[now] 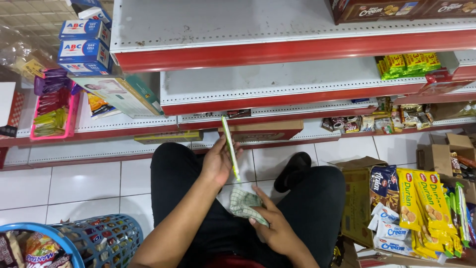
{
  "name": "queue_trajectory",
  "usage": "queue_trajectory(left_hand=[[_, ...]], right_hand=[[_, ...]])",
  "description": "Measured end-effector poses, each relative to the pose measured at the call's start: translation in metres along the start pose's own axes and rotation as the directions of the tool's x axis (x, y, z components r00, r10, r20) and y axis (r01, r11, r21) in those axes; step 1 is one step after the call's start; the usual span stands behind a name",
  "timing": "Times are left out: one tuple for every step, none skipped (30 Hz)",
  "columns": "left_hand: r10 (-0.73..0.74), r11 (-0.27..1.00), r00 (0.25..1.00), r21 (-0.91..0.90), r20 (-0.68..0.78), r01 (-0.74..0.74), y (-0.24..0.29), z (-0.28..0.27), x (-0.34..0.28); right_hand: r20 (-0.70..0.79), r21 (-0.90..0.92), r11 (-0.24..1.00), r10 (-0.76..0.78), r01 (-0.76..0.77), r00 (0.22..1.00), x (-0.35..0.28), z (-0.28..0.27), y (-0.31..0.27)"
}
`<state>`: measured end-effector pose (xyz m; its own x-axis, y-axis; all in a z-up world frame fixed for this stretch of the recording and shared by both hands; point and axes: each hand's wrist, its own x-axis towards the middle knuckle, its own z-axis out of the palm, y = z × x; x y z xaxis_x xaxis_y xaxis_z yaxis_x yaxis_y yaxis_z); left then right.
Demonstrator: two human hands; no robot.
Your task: Wipe store shelves and organize snack products using a cloth.
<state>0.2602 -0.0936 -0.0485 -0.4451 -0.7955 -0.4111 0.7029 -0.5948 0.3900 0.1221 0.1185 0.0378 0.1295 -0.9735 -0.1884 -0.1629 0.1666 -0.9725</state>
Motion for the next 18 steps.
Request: queue_trajectory(left_hand=[[0.0, 1.0, 1.0, 0.002, 0.002, 0.0, 0.001, 0.007, -0.005], [0.071, 0.997, 0.997, 0.02, -0.001, -0.071, 0.002, 0.015, -0.011], [0.143, 0.989, 0.99, 0.038, -0.001, -0.143, 0.003, 0.023, -0.016], [0.143, 0.989, 0.99, 0.04, 0.004, -0.143, -0.002, 0.026, -0.02], [0.114, 0.992, 0.993, 0.059, 0.023, -0.116, -0.007, 0.029, -0.024], [0.086, 0.993, 0.995, 0.079, 0.042, -0.089, -0.012, 0.032, -0.028], [0.083, 0.993, 0.995, 0.08, 0.053, -0.087, -0.015, 0.037, -0.035], [0.029, 0.983, 0.996, 0.18, 0.083, -0.044, -0.017, 0.042, -0.042], [-0.026, 0.961, 0.993, 0.277, 0.113, -0.006, -0.02, 0.049, -0.047], [-0.03, 0.961, 0.991, 0.278, 0.129, -0.007, -0.019, 0.057, -0.056], [-0.07, 0.922, 0.988, 0.386, 0.136, 0.012, -0.018, 0.066, -0.062], [-0.107, 0.871, 0.985, 0.491, 0.138, 0.026, -0.017, 0.075, -0.069], [-0.115, 0.87, 0.979, 0.493, 0.167, 0.018, -0.022, 0.063, -0.066], [-0.165, 0.817, 0.957, 0.576, 0.238, -0.002, -0.028, 0.052, -0.063], [-0.221, 0.757, 0.926, 0.653, 0.305, -0.034, -0.033, 0.04, -0.058], [-0.232, 0.754, 0.913, 0.655, 0.335, -0.049, -0.038, 0.054, -0.063], [-0.28, 0.66, 0.872, 0.741, 0.401, -0.129, -0.042, 0.068, -0.068], [-0.332, 0.554, 0.826, 0.803, 0.456, -0.221, -0.046, 0.081, -0.073]], right_hand=[[-0.002, 0.0, 1.0, -0.002, 0.002, 1.0, 0.002, -0.005, 0.0], [0.004, -0.026, 0.999, 0.039, -0.039, 0.999, 0.003, -0.01, 0.0], [0.009, -0.054, 0.996, 0.078, -0.078, 0.997, 0.005, -0.015, -0.001], [0.005, -0.054, 0.996, 0.075, -0.074, 0.997, 0.008, -0.017, 0.007], [-0.034, -0.084, 0.996, 0.008, -0.011, 0.999, 0.01, -0.019, 0.015], [-0.071, -0.115, 0.992, -0.06, 0.052, 0.996, 0.013, -0.021, 0.023], [-0.081, -0.121, 0.991, -0.066, 0.056, 0.995, 0.015, -0.023, 0.024], [-0.189, 0.022, 0.991, -0.126, 0.133, 0.974, 0.018, -0.025, 0.024], [-0.304, 0.15, 0.963, -0.171, 0.225, 0.937, 0.021, -0.029, 0.024], [-0.314, 0.138, 0.963, -0.181, 0.233, 0.932, 0.018, -0.031, 0.032], [-0.387, 0.226, 0.952, -0.106, 0.206, 0.916, 0.017, -0.033, 0.041], [-0.449, 0.315, 0.93, -0.027, 0.187, 0.893, 0.015, -0.037, 0.05], [-0.47, 0.297, 0.933, -0.045, 0.206, 0.882, 0.014, -0.041, 0.047], [-0.501, 0.339, 0.919, -0.003, 0.199, 0.865, 0.012, -0.045, 0.045], [-0.533, 0.38, 0.903, 0.037, 0.2, 0.845, 0.01, -0.048, 0.043], [-0.558, 0.36, 0.906, 0.017, 0.223, 0.829, 0.008, -0.056, 0.039], [-0.589, 0.202, 0.94, -0.109, 0.277, 0.801, 0.007, -0.063, 0.034], [-0.599, 0.037, 0.947, -0.236, 0.32, 0.765, 0.007, -0.071, 0.03]])
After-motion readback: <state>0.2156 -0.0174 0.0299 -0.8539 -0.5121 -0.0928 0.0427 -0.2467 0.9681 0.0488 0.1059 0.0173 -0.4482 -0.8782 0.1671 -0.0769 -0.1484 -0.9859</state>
